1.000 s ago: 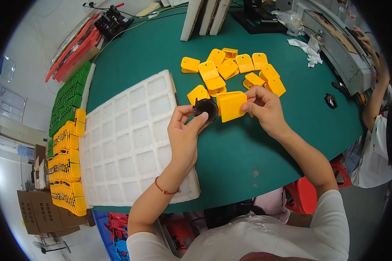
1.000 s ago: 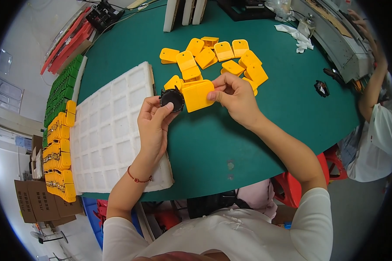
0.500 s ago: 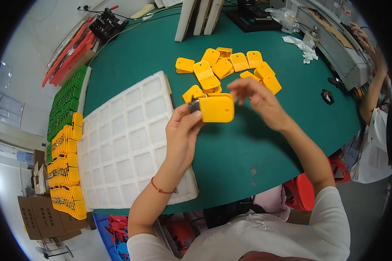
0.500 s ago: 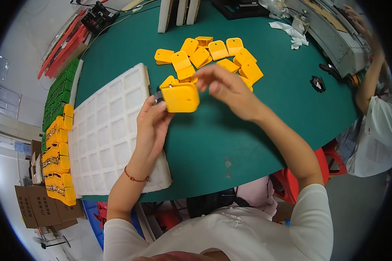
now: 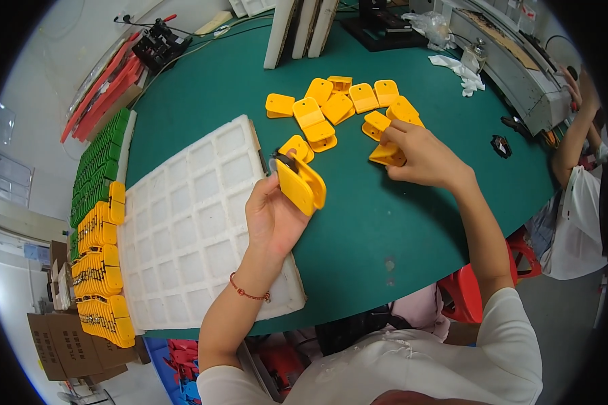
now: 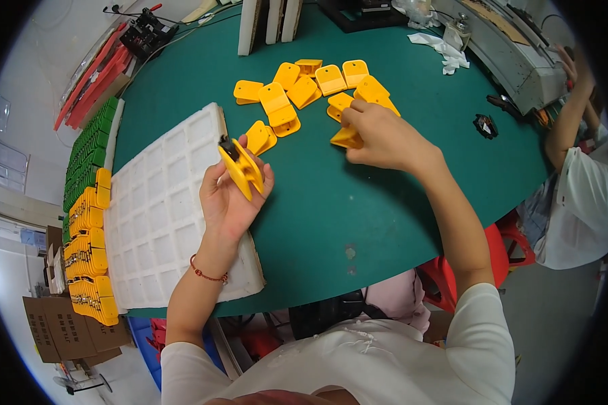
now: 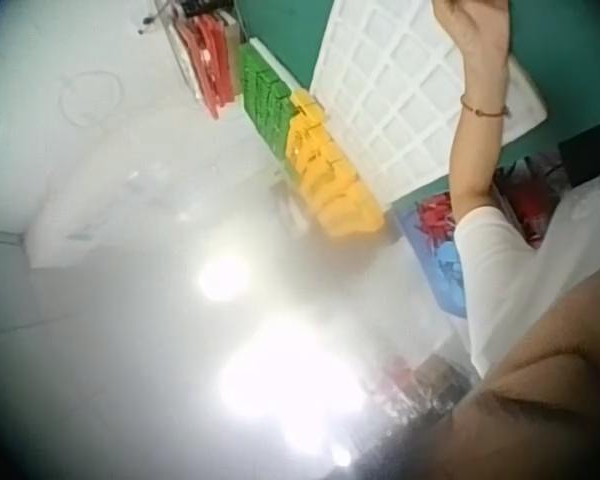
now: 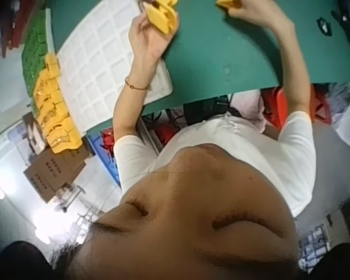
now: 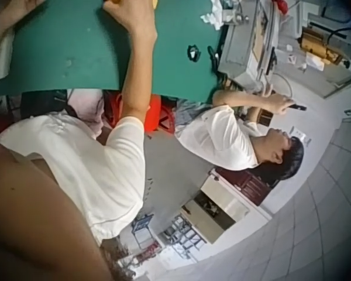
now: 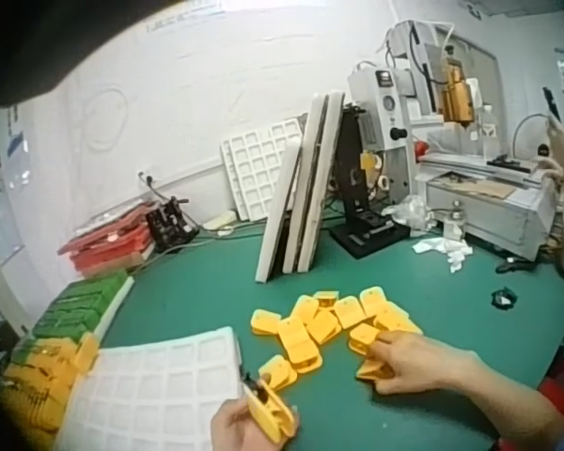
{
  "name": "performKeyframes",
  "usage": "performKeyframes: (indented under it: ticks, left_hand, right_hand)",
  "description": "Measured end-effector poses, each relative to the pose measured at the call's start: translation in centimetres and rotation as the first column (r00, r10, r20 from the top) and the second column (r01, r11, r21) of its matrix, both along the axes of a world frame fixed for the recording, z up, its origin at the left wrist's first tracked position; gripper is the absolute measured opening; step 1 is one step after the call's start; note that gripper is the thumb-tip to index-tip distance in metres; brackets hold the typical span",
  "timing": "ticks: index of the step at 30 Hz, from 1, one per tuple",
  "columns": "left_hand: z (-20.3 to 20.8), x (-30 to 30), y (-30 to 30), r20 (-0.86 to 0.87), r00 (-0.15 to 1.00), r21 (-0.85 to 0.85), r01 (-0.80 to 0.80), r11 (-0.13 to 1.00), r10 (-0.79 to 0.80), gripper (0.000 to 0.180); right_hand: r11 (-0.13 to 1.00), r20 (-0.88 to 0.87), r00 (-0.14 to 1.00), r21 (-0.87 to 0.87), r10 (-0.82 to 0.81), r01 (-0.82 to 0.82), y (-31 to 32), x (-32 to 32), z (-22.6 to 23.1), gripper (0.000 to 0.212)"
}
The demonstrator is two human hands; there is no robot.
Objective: The person assembles yellow plastic casings onto small circular electronic components by hand.
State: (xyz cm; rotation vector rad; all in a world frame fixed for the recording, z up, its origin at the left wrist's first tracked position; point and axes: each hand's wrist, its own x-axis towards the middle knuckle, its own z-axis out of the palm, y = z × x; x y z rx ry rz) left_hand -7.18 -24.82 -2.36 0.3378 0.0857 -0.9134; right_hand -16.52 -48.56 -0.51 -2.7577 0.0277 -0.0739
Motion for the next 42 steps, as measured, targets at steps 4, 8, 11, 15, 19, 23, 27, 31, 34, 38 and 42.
performKeyframes:
  ticks: [4,8,11,15,19,23,27,31,34,38,42]
  left_hand:
    - [-0.7,0.3,0.5,0.116,0.987,0.012,0.107,0.994,-0.108,0.047]
    - [-0.2,-0.7,-0.4,0.414,0.895,0.353,0.01,0.936,-0.166,0.043]
    - [0.2,-1.4,-0.7,0.467,0.851,0.465,-0.006,0.885,-0.24,0.042]
    - [0.1,-1.7,-0.8,0.484,0.835,0.536,-0.046,0.843,-0.262,0.043]
    - [0.2,-1.9,-0.7,0.529,0.808,0.552,-0.096,0.828,-0.259,0.042]
    - [0.4,-2.1,-0.8,0.523,0.812,0.558,-0.096,0.824,-0.259,0.04]
    - [0.3,-2.0,-0.9,0.544,0.799,0.559,-0.118,0.821,-0.255,0.036]
    - [0.0,-2.0,-0.9,0.545,0.8,0.554,-0.119,0.824,-0.252,0.036]
    - [0.2,-2.1,-0.9,0.551,0.798,0.544,-0.123,0.83,-0.243,0.035]
    - [0.2,-2.2,-0.9,0.556,0.797,0.541,-0.131,0.831,-0.236,0.035]
    - [0.2,-2.2,-0.9,0.566,0.788,0.547,-0.14,0.825,-0.241,0.034]
  right_hand:
    - [0.984,0.334,0.942,0.173,-0.022,-0.039,1.8,0.3,0.2,0.025]
    - [0.915,0.409,0.895,0.404,-0.179,-0.002,3.0,0.6,0.8,0.037]
    - [0.818,0.343,0.893,0.574,-0.29,0.045,3.0,0.8,-0.7,0.038]
    - [0.576,0.174,0.934,0.816,-0.313,0.041,4.3,1.1,-2.1,0.033]
    - [0.53,0.131,0.946,0.846,-0.295,0.048,5.5,0.9,-1.9,0.033]
    - [0.575,0.197,0.931,0.818,-0.307,0.017,6.2,1.0,-1.9,0.036]
    - [0.605,0.215,0.933,0.797,-0.289,0.004,6.1,0.9,-1.9,0.035]
    - [0.611,0.233,0.927,0.792,-0.293,-0.006,6.1,0.9,-2.2,0.034]
    - [0.643,0.256,0.919,0.766,-0.299,-0.004,6.3,0.7,-2.0,0.032]
    - [0.629,0.268,0.909,0.778,-0.319,-0.009,6.3,0.5,-2.1,0.033]
    - [0.624,0.26,0.912,0.781,-0.317,-0.006,6.2,0.4,-2.0,0.034]
